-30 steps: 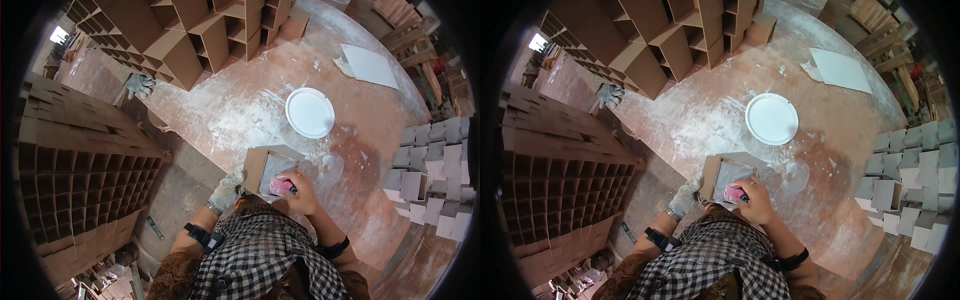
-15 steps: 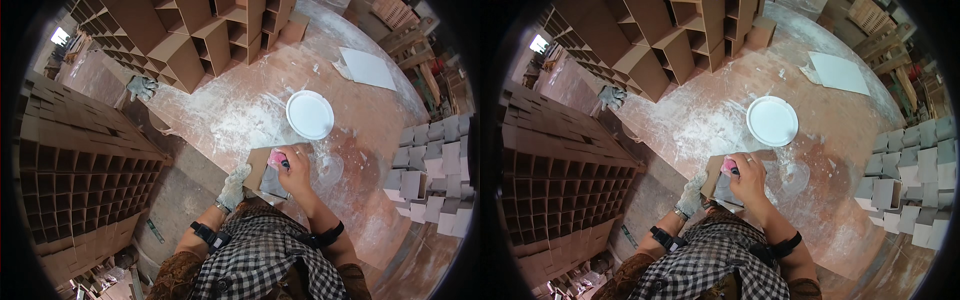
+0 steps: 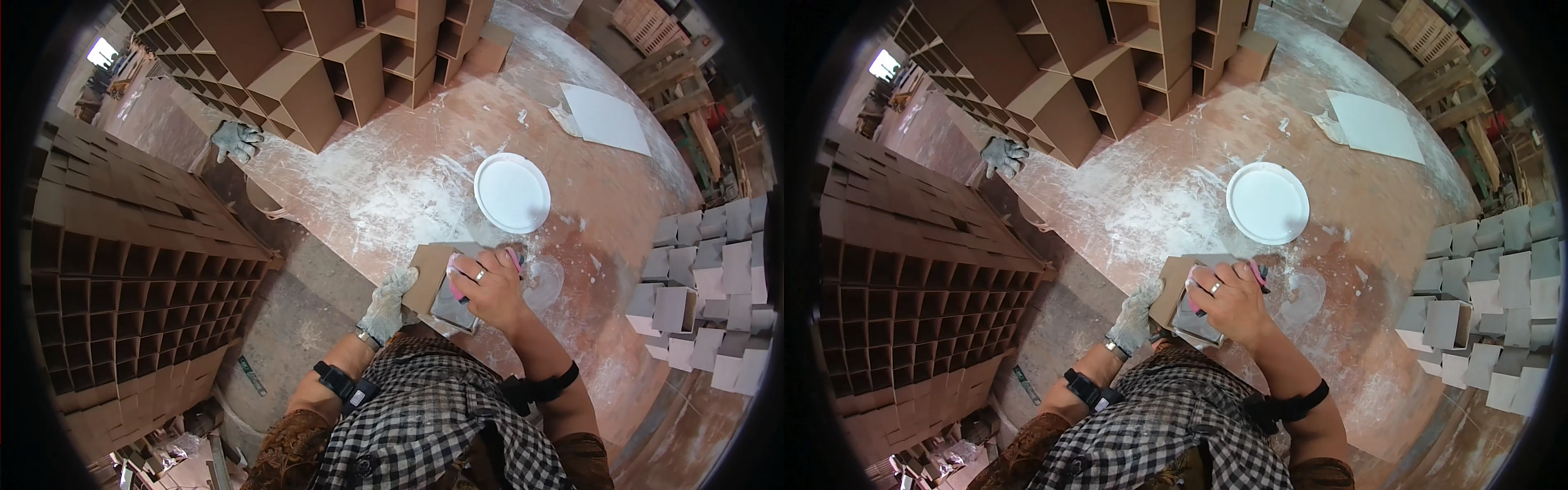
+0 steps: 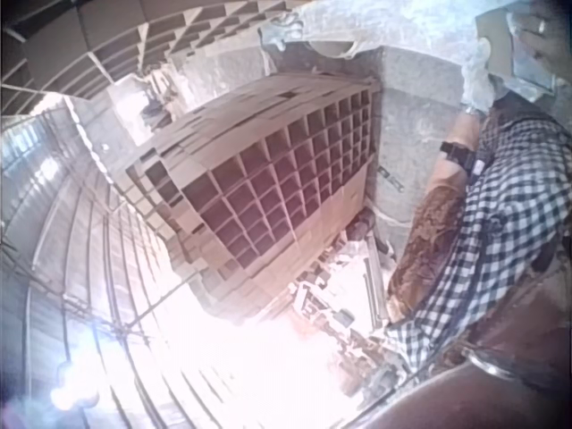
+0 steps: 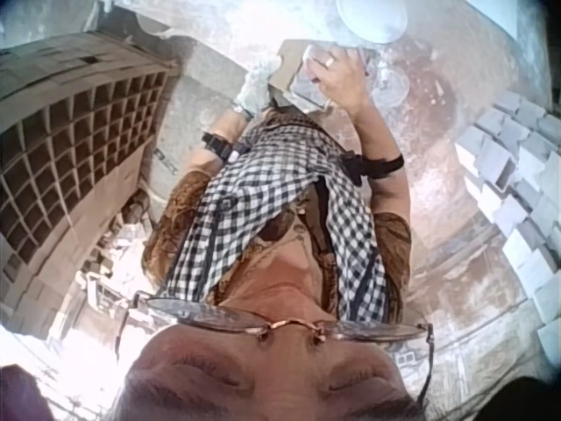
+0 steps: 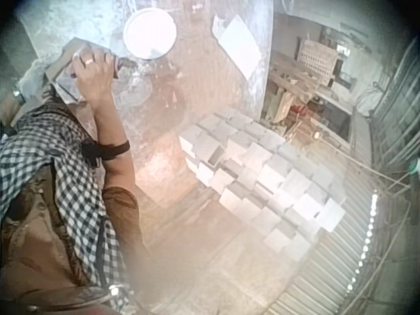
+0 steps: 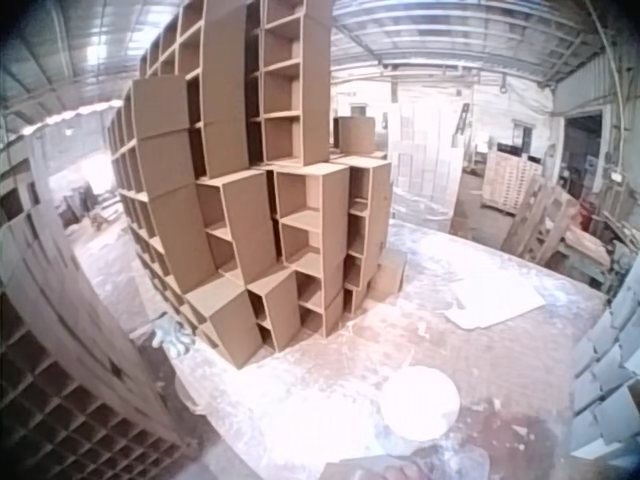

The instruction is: The recorder applies a white finish or paint to a small square wooden box using a pink applicator/sponge.

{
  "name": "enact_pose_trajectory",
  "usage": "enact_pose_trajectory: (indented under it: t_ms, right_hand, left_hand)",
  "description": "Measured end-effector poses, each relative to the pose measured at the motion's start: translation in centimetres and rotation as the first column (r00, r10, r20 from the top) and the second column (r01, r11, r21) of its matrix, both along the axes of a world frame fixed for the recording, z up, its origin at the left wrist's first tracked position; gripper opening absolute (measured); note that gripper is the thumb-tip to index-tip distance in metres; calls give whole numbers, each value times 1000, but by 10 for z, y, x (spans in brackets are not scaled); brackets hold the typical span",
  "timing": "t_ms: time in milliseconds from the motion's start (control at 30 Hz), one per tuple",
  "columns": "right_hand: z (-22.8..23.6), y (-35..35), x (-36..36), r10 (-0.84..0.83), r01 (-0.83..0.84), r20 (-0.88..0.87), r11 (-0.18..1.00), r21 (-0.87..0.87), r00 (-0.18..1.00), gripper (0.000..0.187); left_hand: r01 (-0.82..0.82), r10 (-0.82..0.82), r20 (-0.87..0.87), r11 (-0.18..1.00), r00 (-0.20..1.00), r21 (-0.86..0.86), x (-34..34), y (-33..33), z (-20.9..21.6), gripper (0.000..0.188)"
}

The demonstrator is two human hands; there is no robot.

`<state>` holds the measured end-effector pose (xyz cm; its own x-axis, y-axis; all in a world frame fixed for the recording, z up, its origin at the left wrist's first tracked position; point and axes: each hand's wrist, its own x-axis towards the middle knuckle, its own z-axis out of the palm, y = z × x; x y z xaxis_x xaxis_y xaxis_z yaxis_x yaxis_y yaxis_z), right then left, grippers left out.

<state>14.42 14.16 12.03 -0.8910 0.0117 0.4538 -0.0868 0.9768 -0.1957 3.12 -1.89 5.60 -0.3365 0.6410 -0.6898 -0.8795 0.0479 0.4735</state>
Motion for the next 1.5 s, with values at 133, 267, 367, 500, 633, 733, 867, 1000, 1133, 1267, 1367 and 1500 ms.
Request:
enact_pose_trajectory:
  t_ms: [133,267,367,500,633,733,867,1000,1133,1267,1367,1500]
  right_hand:
    - [-3,0,12,-97,139,168,955,-264,981,35]
    - [-15,-6,25,-226,294,199,842,-453,954,37]
    - [-16,-18,25,-397,493,294,654,-574,869,30]
    - [-21,-29,6,-543,576,428,130,-807,723,24]
    - [-16,-30,-21,-558,467,321,137,-874,765,23]
    - [-21,-26,-25,-494,445,235,364,-819,837,24]
    - [-7,-27,-14,-154,164,77,709,-686,985,27]
    - [-6,-26,-10,53,28,106,762,-647,993,35]
    - [8,-18,-3,258,-93,198,798,-595,946,36]
    - [5,-6,21,373,-97,411,827,-554,832,36]
    - [-4,-11,38,368,-95,404,826,-556,838,33]
    - [-2,-14,39,284,-1,417,827,-562,863,30]
  left_hand:
    - [-140,126,189,988,974,65,6,-6,-44,31]
    - [-127,99,188,981,977,144,6,-4,-40,33]
    - [-135,115,188,986,975,100,6,-2,-40,33]
    - [-110,98,145,991,984,73,4,-1,-35,31]
    - [-21,20,-53,1000,998,-21,-2,0,-24,29]
    - [-35,35,-36,999,999,6,-5,2,-20,26]
    - [-42,29,164,996,986,77,-14,4,-30,28]
    - [-111,110,69,994,992,12,-11,13,-21,31]
    - [46,-46,-84,999,995,2,-13,13,-18,31]
    - [124,-119,-87,991,989,54,-26,16,-54,33]
    - [195,-203,-161,979,966,-64,-28,19,-51,35]
    - [203,-211,-144,977,967,-68,-32,19,-58,36]
